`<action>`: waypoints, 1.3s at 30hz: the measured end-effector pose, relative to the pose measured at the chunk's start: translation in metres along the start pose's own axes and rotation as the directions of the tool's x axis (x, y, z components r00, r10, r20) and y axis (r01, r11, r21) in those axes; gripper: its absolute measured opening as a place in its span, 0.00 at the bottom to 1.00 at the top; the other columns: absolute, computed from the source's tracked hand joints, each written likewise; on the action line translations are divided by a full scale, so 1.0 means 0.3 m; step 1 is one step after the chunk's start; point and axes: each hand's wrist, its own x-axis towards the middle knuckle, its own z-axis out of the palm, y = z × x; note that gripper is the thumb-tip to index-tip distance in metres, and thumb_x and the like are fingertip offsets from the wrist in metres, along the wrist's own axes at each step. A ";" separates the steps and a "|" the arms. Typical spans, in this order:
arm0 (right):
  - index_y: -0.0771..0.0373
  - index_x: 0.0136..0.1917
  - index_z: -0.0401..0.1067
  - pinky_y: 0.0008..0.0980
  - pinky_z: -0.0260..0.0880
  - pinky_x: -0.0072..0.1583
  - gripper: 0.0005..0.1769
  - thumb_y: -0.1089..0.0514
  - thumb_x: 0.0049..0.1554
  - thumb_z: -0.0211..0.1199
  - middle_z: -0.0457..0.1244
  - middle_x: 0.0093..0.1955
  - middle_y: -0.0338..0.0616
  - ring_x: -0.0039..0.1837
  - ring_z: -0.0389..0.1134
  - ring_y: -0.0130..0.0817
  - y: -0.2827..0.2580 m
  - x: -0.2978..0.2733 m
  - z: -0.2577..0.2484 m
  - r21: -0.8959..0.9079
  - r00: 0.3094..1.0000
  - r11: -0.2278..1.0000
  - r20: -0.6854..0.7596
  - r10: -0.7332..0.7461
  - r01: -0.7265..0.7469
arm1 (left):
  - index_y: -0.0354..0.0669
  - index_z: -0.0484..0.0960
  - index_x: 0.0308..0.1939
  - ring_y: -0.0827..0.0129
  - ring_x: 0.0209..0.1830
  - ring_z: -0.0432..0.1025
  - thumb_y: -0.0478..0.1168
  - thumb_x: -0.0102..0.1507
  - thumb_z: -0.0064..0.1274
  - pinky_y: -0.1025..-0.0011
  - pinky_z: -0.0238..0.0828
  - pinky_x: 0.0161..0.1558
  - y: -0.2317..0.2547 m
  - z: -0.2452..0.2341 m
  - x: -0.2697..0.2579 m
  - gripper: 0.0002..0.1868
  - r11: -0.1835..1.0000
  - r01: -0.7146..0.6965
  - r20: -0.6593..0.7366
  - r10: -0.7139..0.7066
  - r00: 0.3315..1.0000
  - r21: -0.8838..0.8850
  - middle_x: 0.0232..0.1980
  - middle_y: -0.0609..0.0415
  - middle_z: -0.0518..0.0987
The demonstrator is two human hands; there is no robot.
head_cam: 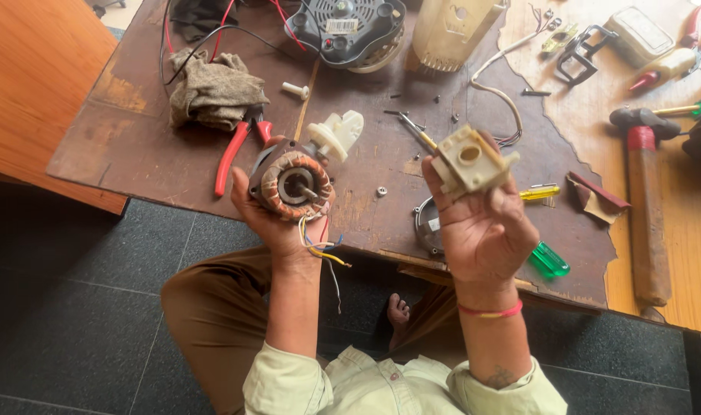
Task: The person disassembles an electric motor by removing the outer casing and white plastic internal components by hand, and then reassembles the unit on a wooden workbench.
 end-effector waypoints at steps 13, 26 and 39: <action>0.79 0.77 0.61 0.37 0.68 0.75 0.39 0.75 0.53 0.68 0.65 0.70 0.58 0.69 0.68 0.38 -0.034 -0.064 0.061 -0.688 0.991 0.717 0.135 -0.022 0.110 | 0.35 0.72 0.64 0.60 0.49 0.79 0.62 0.72 0.42 0.58 0.81 0.51 -0.016 0.055 -0.059 0.33 0.980 -0.065 0.122 0.043 0.992 0.186 0.52 0.44 0.79; 0.71 0.74 0.66 0.40 0.74 0.72 0.36 0.63 0.55 0.75 0.65 0.65 0.54 0.68 0.70 0.41 -0.064 0.054 0.040 -0.911 0.911 0.066 0.410 0.028 0.408 | 0.41 0.69 0.65 0.59 0.50 0.78 0.63 0.70 0.48 0.56 0.82 0.49 0.051 0.061 -0.104 0.32 0.945 -0.201 0.217 0.147 0.965 0.257 0.56 0.46 0.77; 0.66 0.62 0.74 0.45 0.75 0.56 0.30 0.59 0.46 0.70 0.68 0.51 0.52 0.52 0.72 0.47 0.022 0.338 0.002 -0.687 0.781 -0.513 0.129 0.611 0.515 | 0.35 0.72 0.62 0.61 0.50 0.77 0.62 0.75 0.42 0.61 0.80 0.55 0.130 0.059 -0.131 0.31 0.937 -0.275 0.193 0.235 0.953 0.215 0.52 0.47 0.77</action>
